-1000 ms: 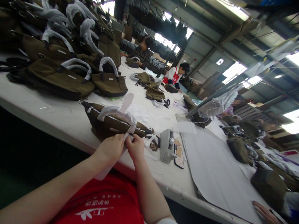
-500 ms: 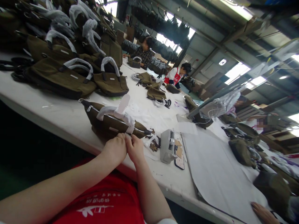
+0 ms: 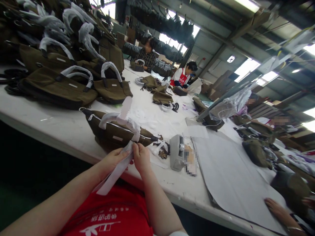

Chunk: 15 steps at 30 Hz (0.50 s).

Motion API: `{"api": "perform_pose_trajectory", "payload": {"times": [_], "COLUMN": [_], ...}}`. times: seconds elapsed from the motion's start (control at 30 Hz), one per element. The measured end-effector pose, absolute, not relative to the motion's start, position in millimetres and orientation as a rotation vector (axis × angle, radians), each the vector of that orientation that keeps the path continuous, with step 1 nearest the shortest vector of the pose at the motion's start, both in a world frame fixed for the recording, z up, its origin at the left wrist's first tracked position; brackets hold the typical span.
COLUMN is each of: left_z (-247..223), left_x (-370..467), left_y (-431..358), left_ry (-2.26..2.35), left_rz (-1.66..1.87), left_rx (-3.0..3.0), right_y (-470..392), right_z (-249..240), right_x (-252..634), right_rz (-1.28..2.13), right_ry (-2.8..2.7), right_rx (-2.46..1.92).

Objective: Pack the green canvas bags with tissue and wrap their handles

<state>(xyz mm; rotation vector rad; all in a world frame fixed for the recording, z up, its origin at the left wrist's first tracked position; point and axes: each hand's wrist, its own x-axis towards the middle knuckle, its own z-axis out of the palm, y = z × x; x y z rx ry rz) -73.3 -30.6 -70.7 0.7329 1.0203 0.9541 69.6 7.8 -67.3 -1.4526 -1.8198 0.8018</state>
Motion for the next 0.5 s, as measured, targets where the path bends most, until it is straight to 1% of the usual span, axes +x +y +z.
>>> {"api": "perform_pose_trajectory", "payload": {"times": [0.2,0.3,0.33,0.4,0.5], "left_z": [-76.0,-74.1,-73.5,-73.1,-72.4], "left_x": [-76.3,-78.9,-79.8,-81.4,-81.3], "left_y": [-24.2,-24.0,-24.5,-24.9,-22.2], "left_ry": [1.052,1.112,1.172,1.331,1.471], "left_rz": [0.962,0.938,0.915,0.833,0.746], "left_rx": [0.948,0.991,0.994,0.972,0.980], "right_y": [7.4,-5.0,-9.6,-15.6,-12.5], "right_z": [-67.4,-61.8,-59.9,-57.1,-55.4], "right_x": [76.5,91.3,99.5,123.0,178.5], "right_rz": [1.142,1.265,1.243,1.073,0.638], "right_ry": [-1.677,-1.779,-1.824,-1.846,-1.654], "right_rx": [-1.405,-1.323,-1.307,-1.344,-1.532]}}
